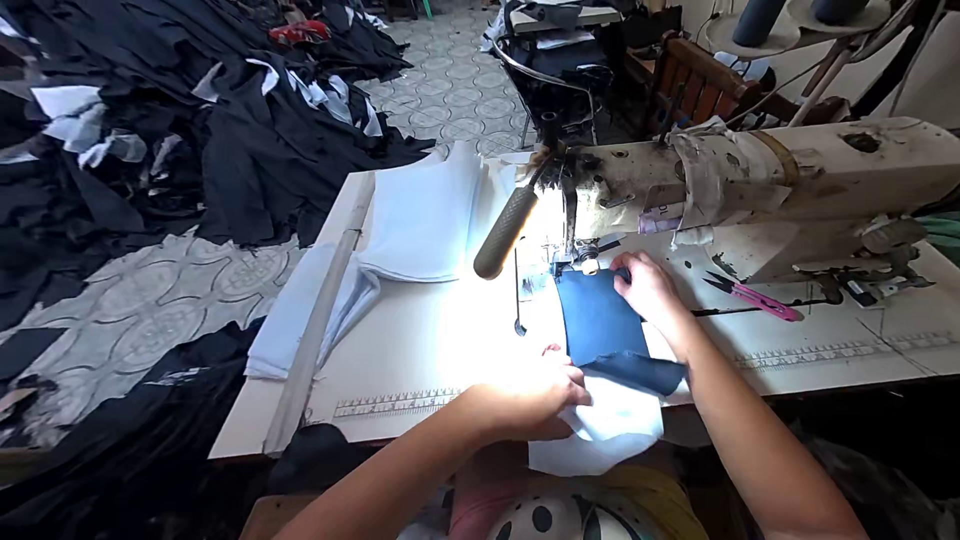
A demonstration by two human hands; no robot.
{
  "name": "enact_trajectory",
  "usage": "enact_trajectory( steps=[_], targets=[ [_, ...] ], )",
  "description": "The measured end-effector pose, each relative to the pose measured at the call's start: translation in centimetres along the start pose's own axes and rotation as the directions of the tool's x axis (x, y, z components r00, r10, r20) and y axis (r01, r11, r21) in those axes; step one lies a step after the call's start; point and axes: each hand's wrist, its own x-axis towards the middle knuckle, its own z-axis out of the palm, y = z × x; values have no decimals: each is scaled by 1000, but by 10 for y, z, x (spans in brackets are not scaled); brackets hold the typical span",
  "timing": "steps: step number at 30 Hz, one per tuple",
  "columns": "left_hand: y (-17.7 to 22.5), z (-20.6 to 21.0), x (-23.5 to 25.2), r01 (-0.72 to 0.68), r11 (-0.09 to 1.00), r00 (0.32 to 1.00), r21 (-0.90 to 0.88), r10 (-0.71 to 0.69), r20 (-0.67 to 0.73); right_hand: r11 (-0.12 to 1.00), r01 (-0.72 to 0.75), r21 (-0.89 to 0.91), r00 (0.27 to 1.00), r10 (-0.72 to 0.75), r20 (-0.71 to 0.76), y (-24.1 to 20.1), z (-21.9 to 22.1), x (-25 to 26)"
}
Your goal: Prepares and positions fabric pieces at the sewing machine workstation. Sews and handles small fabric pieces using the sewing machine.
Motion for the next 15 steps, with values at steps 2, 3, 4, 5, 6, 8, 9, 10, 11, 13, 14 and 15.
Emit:
enact_trajectory(
  steps=[2,3,4,5,6,8,9,10,11,13,14,15],
  targets=[
    [0,10,-2,-1,999,991,-44,-4,-131,988,139,-67,987,-132,93,-14,3,-39],
    [-1,18,-4,-23,998,980,-56,12,-196,967,240,-85,968,-231,102,-18,10,-64],
    [-4,30,-5,-70,996,961,-53,53,-271,940,326,-95,944,-320,78,-18,22,-90],
    [-6,40,-7,-111,991,944,-71,83,-320,912,395,-114,918,-397,5,-15,37,-112],
    [-6,49,-9,-145,986,923,-79,106,-369,882,441,-164,882,-460,-104,-6,54,-129],
    [-7,62,-8,-155,988,850,-7,130,-510,852,445,-275,790,-518,-328,19,83,-145],
    [-7,66,-5,-115,991,796,66,132,-591,852,411,-323,744,-518,-421,33,94,-149],
    [-7,68,0,-60,990,743,129,130,-656,862,361,-355,705,-502,-500,45,101,-152],
    [-4,68,4,-15,990,744,139,103,-660,875,317,-365,673,-479,-564,55,106,-154],
    [10,59,9,59,997,856,58,-21,-517,897,274,-346,621,-440,-649,69,112,-156],
    [16,53,12,116,993,916,29,-96,-389,904,282,-322,595,-428,-680,74,114,-155],
    [21,50,16,163,986,947,29,-148,-284,905,298,-302,577,-423,-698,78,116,-154]
  ],
)
